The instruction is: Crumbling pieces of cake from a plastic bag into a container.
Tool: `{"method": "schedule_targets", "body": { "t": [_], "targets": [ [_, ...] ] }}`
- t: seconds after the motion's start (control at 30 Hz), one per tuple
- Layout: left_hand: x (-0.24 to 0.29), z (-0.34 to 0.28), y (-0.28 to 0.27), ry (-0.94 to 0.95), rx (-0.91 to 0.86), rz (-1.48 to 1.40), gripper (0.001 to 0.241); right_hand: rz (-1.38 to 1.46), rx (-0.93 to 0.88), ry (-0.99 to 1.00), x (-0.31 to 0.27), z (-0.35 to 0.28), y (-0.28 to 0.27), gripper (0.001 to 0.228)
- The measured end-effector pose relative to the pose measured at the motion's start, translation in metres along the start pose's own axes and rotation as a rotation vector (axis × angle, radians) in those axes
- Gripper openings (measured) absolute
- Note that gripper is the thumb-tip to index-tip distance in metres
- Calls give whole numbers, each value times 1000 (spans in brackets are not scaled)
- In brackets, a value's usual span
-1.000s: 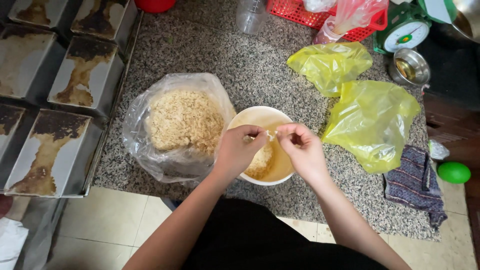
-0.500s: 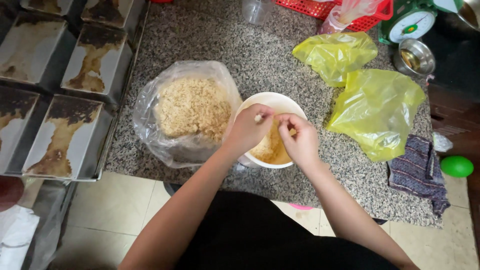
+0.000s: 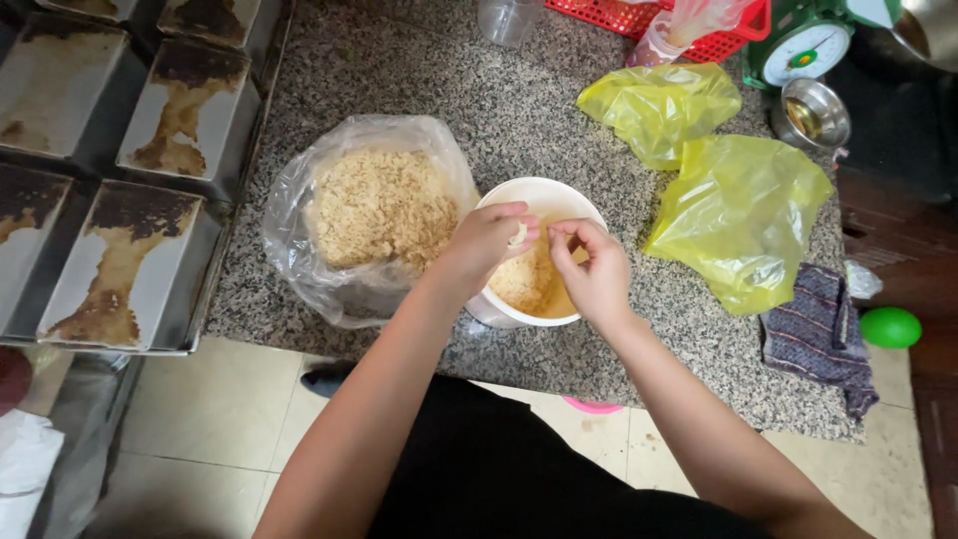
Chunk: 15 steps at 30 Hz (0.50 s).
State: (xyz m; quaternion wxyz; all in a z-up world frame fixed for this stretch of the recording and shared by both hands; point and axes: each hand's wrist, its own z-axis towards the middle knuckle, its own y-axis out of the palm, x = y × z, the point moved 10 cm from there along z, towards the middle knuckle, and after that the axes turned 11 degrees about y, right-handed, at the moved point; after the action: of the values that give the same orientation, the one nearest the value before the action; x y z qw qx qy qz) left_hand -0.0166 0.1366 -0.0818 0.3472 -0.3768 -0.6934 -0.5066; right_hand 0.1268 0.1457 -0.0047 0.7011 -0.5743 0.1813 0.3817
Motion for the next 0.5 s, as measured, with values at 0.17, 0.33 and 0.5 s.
{"method": "schedule_targets", "body": {
  "t": [0.17,0.33,0.5],
  "targets": [
    [-18,11,-6,36,12,-48,58,79,-9,-82,-4,0,0,7],
    [0,-5,-2,31,-42,-10,61,64,-54,-139,-23,0,-3,12],
    [-7,-1,-2,32,-115,30,63,69,-81,-133,-7,-1,3,11]
  ]
}}
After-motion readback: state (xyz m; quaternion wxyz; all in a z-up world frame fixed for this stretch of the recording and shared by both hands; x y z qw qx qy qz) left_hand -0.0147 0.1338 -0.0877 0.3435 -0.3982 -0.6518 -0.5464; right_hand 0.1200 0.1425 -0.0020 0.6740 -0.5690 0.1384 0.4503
